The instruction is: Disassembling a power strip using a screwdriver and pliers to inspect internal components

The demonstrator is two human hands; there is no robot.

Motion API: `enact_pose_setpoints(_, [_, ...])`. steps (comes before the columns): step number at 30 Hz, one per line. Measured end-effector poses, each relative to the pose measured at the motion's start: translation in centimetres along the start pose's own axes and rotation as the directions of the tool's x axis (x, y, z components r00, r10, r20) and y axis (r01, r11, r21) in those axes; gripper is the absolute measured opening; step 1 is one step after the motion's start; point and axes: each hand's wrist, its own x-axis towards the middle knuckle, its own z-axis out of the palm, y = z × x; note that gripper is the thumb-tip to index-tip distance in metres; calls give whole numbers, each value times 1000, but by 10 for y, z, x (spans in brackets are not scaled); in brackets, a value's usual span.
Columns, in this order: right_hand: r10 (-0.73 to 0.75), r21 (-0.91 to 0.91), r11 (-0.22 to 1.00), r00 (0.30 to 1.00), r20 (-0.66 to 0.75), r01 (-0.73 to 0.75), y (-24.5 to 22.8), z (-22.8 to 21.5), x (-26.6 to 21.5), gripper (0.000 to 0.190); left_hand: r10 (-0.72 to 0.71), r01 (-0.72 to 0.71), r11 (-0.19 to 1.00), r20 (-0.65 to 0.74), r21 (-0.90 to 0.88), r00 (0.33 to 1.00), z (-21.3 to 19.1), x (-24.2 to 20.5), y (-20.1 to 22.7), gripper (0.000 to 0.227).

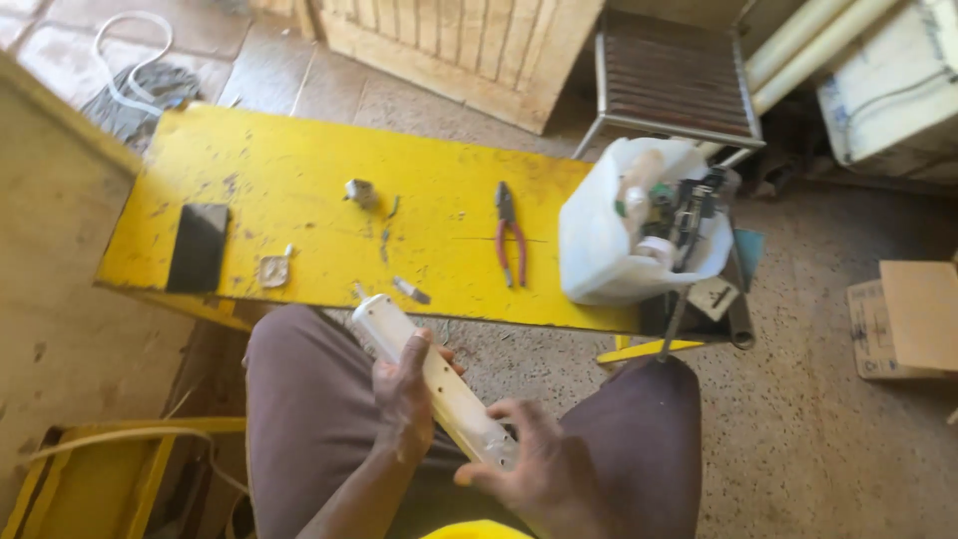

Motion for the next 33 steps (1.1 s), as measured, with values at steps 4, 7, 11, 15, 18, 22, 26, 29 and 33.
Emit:
enact_pose_setpoints(4, [-152,31,987,974,-170,160,26,5,6,63,-5,6,994,-4,108,1000,42,-20,22,31])
enact_pose_setpoints(7, [24,161,987,967,-252,17,48,-19,7,57,-32,-48,962,285,268,958,66,-30,32,54])
enact_pose_setpoints(11, [159,465,881,870,-467,89,124,-55,22,52,24,-305,879,604,368,797,82,-43,36,84])
enact_pose_setpoints(15, [393,491,857,812,-432,-154,164,-126,47,65,-203,-88,826,440,556,875,72,-42,31,63])
enact_pose_setpoints(18, [373,433,879,852,-368,-198,182,-161,82,72,-294,33,782,323,622,900,36,-24,8,37])
enact_pose_setpoints(22, [435,469,834,869,-237,-289,181,-190,110,61,-284,101,788,213,607,935,13,-26,11,36])
enact_pose_setpoints(26, [263,452,889,894,-363,-77,255,-169,179,39,-230,99,878,231,469,945,-32,7,-15,34])
enact_pose_setpoints(29, [193,268,960,889,-415,-83,233,-170,190,46,-185,68,912,258,404,948,-45,14,2,30])
enact_pose_setpoints(33, [-83,841,443,948,-308,312,480,-90,364,30,-203,51,801,191,596,960,-28,9,45,27])
